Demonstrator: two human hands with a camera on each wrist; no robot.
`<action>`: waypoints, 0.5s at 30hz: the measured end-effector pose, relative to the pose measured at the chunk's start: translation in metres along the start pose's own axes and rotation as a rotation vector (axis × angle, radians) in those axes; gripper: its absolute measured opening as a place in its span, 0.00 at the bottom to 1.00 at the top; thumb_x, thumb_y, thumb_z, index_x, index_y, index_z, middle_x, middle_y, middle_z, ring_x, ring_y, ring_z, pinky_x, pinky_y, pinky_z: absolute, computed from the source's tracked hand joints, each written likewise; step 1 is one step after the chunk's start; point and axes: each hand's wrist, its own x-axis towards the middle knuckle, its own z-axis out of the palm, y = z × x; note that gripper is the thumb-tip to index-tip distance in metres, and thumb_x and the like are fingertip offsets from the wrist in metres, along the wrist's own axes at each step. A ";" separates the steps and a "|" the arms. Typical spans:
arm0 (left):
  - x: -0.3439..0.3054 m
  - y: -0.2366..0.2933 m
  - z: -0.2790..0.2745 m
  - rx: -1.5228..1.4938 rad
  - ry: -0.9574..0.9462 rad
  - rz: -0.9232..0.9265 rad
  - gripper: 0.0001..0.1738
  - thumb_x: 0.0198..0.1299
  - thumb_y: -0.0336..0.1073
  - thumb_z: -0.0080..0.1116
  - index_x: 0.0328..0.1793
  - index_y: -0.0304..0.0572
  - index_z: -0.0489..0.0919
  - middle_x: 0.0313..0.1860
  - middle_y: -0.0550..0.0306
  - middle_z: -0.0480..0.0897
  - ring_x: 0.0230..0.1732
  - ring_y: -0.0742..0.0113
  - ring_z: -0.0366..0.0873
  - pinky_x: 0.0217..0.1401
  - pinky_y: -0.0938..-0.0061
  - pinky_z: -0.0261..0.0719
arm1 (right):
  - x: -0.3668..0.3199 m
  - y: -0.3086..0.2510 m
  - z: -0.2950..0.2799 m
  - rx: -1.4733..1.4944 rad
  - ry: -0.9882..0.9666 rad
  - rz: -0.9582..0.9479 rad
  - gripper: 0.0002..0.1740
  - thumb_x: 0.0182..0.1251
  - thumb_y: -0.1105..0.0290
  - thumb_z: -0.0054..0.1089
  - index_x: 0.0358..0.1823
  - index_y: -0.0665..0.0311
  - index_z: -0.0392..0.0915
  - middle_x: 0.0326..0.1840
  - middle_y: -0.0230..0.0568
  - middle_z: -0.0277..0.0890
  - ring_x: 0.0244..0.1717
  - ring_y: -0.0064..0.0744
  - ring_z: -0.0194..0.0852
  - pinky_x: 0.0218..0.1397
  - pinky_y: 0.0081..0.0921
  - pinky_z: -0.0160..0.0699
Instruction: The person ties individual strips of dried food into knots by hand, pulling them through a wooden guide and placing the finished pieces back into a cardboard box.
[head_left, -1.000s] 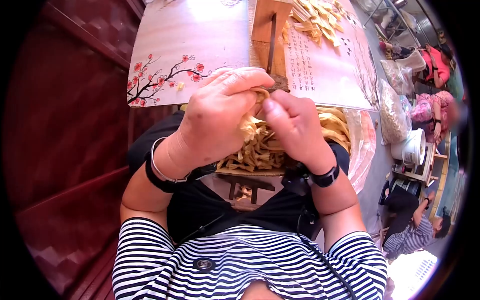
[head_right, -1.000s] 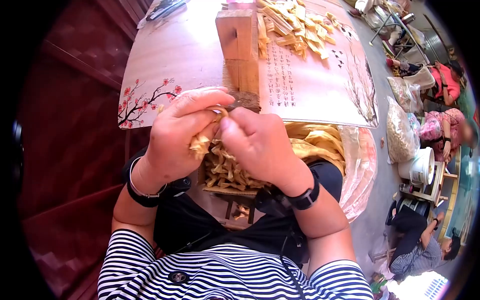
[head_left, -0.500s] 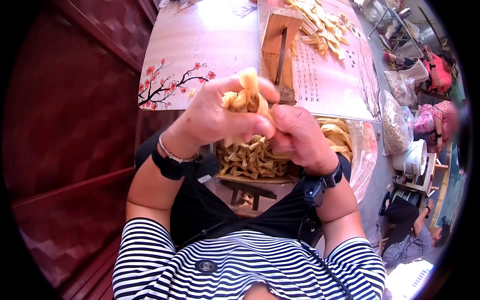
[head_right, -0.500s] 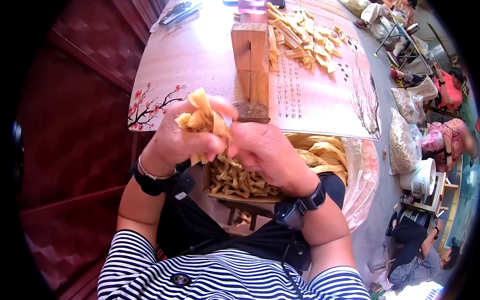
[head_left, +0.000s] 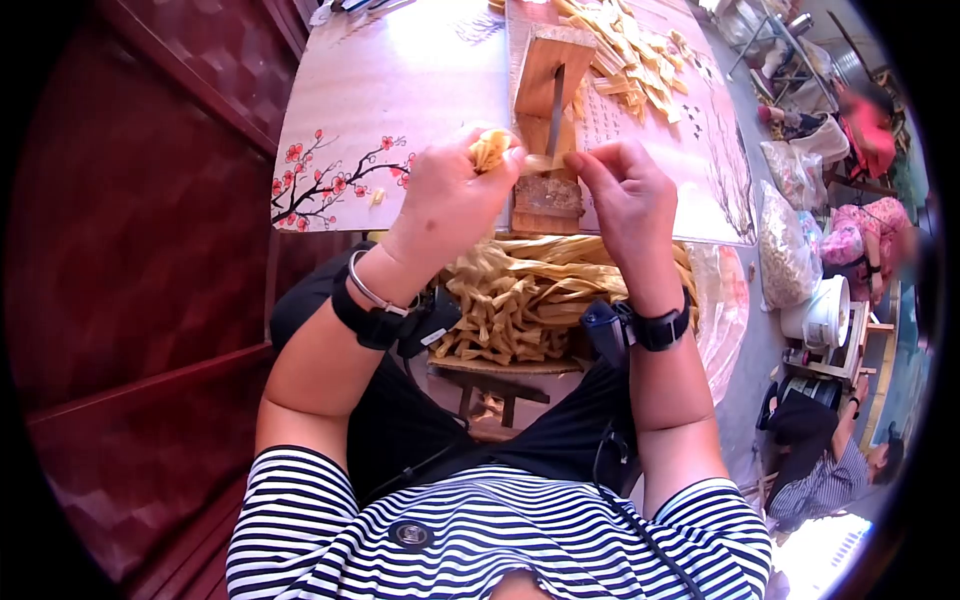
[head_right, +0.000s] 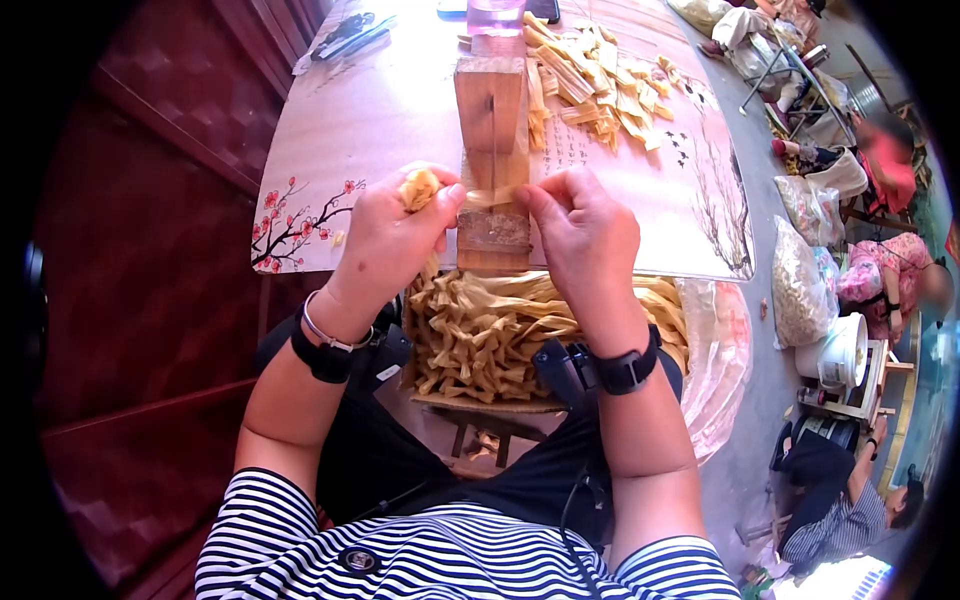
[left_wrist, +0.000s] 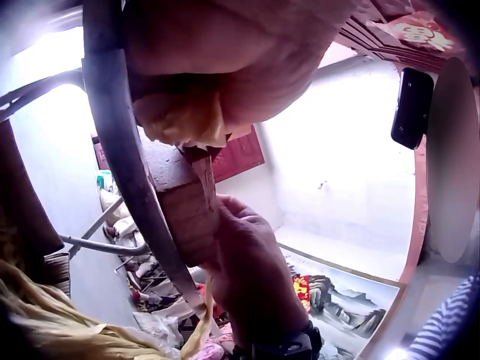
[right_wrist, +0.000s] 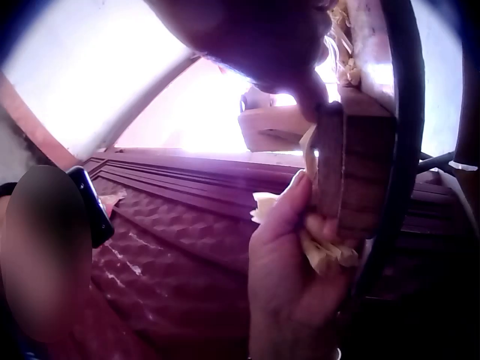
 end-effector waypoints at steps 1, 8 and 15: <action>0.003 -0.007 0.002 0.045 0.037 0.020 0.12 0.61 0.39 0.63 0.37 0.36 0.81 0.17 0.62 0.76 0.20 0.77 0.71 0.25 0.77 0.72 | 0.002 -0.003 -0.001 -0.228 0.082 -0.013 0.13 0.60 0.63 0.71 0.33 0.66 0.80 0.18 0.29 0.74 0.19 0.16 0.64 0.22 0.19 0.64; -0.017 0.004 -0.010 0.067 0.009 0.067 0.14 0.62 0.41 0.64 0.36 0.35 0.81 0.19 0.59 0.77 0.22 0.73 0.72 0.28 0.76 0.71 | -0.026 -0.024 -0.010 0.133 0.110 -0.256 0.10 0.57 0.73 0.72 0.31 0.65 0.77 0.19 0.32 0.75 0.21 0.15 0.69 0.23 0.15 0.67; -0.049 0.040 -0.011 -0.235 -0.341 -0.015 0.07 0.65 0.29 0.54 0.41 0.33 0.81 0.30 0.61 0.81 0.29 0.78 0.75 0.32 0.83 0.72 | -0.034 -0.031 -0.005 0.180 -0.066 -0.758 0.08 0.56 0.72 0.67 0.30 0.59 0.74 0.21 0.37 0.71 0.20 0.37 0.73 0.22 0.30 0.72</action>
